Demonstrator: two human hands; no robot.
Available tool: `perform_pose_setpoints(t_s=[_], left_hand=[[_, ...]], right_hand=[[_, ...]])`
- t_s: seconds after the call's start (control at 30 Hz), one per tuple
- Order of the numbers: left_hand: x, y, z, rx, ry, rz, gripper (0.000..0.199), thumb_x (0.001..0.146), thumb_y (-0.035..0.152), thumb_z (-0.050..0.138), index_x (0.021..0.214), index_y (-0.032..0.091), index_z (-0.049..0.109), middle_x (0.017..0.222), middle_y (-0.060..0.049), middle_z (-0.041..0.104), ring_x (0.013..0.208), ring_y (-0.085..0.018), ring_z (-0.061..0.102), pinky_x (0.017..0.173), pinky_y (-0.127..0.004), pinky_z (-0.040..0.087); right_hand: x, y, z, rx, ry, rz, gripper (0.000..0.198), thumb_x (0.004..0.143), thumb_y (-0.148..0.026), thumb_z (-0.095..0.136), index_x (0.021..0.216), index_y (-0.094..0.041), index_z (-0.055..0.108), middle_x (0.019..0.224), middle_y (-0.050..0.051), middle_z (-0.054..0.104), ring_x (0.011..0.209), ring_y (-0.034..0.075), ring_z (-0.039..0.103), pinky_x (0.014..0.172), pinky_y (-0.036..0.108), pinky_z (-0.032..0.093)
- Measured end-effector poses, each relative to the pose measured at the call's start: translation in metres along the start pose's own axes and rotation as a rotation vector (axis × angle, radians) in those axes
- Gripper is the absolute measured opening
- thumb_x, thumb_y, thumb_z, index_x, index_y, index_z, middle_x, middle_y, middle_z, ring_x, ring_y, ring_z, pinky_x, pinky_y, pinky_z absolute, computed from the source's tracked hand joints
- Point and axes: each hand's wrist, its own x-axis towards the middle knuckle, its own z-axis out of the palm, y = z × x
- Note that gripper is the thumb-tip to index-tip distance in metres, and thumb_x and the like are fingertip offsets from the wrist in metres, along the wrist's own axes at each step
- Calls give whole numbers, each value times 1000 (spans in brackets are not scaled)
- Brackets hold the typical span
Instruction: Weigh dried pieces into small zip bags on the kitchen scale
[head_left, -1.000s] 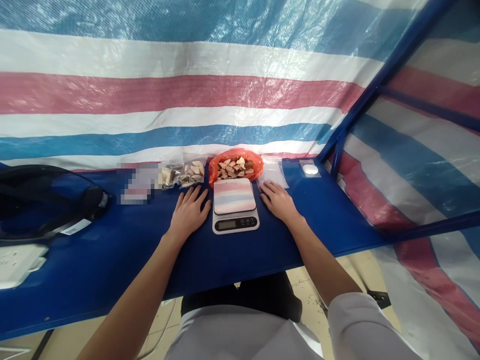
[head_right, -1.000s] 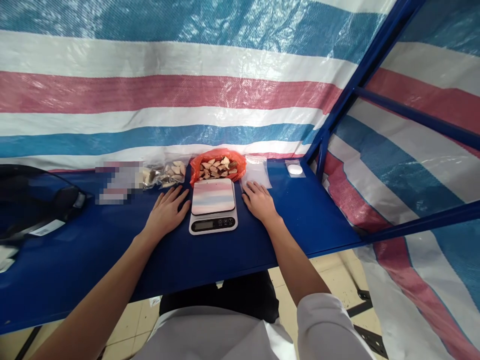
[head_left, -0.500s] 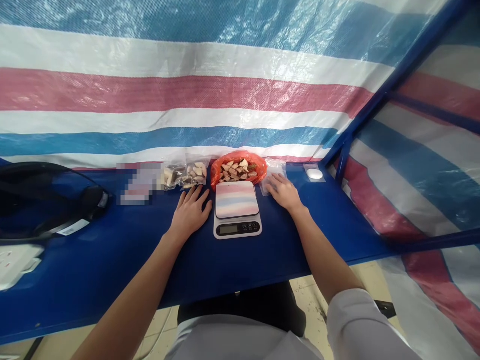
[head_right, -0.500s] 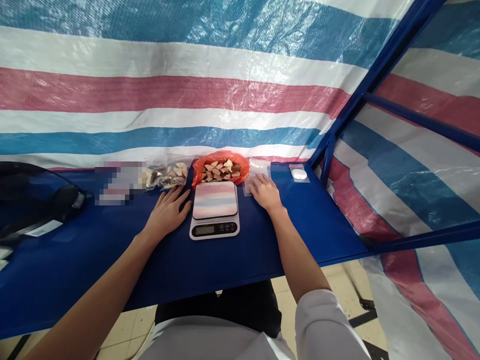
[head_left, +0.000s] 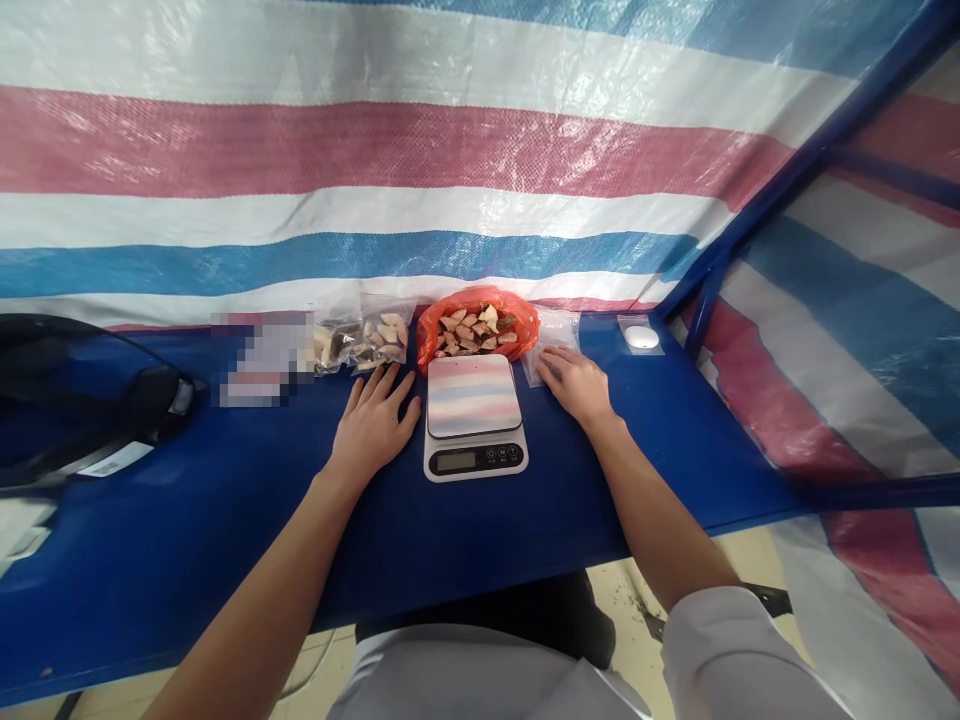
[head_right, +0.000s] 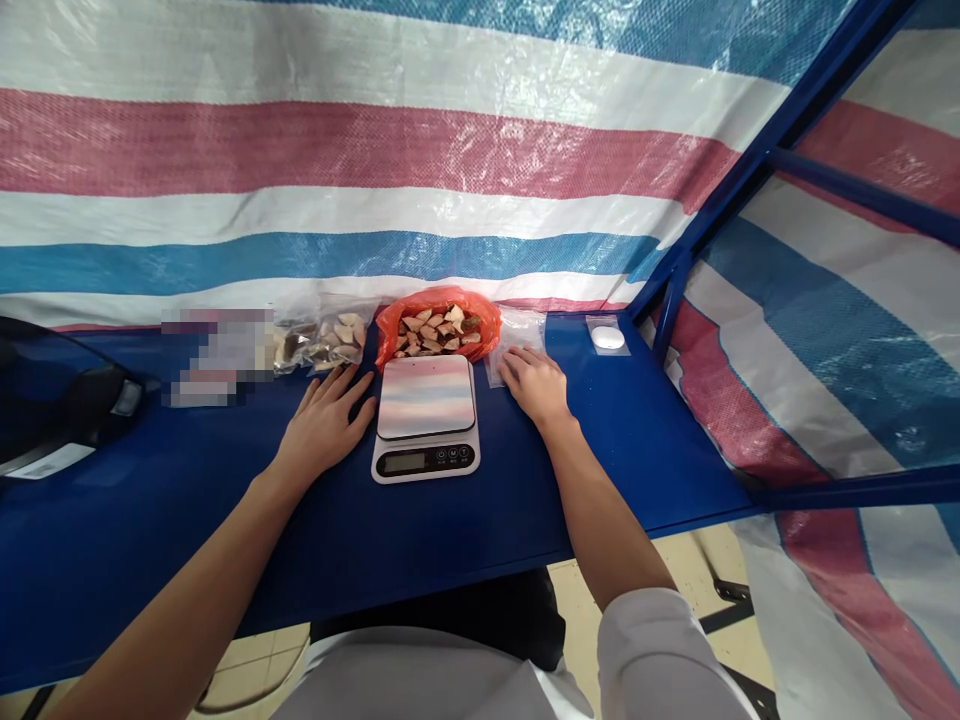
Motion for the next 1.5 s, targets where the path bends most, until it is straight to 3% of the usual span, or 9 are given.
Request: perform_pose_setpoints(t_s=[0.2,0.4,0.6,0.77,0.97,1.17,1.27,1.5], left_hand=[[0,0,1,-4,16,4,53,100,36,38,143,12,59,155,-16,49,149,-32,39,124,-52,29],[0,0,1,9,15,-2,52,99,36,39,142,14,60,155,-15,50,149,-32,40,123,-52,30],[0,1,0,8,23,-8,51,100,36,39,141,14,61,154,-15,51,148,-32,42,123,-52,30],[2,0,-2,-93,55,-29,49,99,36,40,134,14,66,148,-16,58,144,-31,47,123,-52,32],[4,5,-15,-437,131,-90,48,96,47,45,122,19,73,133,-11,70,128,-29,63,112,-43,48],[22,30,-39,-850,160,-61,55,95,59,50,117,16,75,123,-11,75,120,-29,67,108,-41,49],[36,42,-43,-1028,102,-48,56,91,64,57,116,17,76,123,-11,75,122,-30,65,112,-42,46],[59,47,-37,-1505,-258,-46,56,86,57,70,128,19,70,140,-13,65,133,-31,58,113,-44,45]], right_hand=[[0,-4,-5,10,25,27,23,99,-32,57,103,-28,80,118,1,78,112,22,72,93,30,56],[1,-11,-13,-23,36,125,27,98,-33,55,107,-27,79,112,4,79,98,23,76,74,28,56],[1,-11,-31,56,75,207,26,95,-33,58,107,-26,80,109,5,80,99,27,76,81,32,57],[-6,-9,-58,313,121,170,25,92,-36,60,102,-25,81,106,5,81,100,26,76,91,34,58],[-12,-22,-84,662,80,83,28,87,-45,66,94,-23,82,99,4,81,93,28,77,87,40,60],[-5,-50,-86,986,-61,58,28,80,-49,75,89,-23,83,93,3,81,86,26,76,80,39,61],[1,-63,-79,1117,-125,46,28,78,-50,78,88,-24,83,93,4,81,84,24,75,81,40,62],[13,-82,-61,1268,-130,50,36,67,-59,83,82,-26,82,82,3,79,82,25,75,80,42,63]])
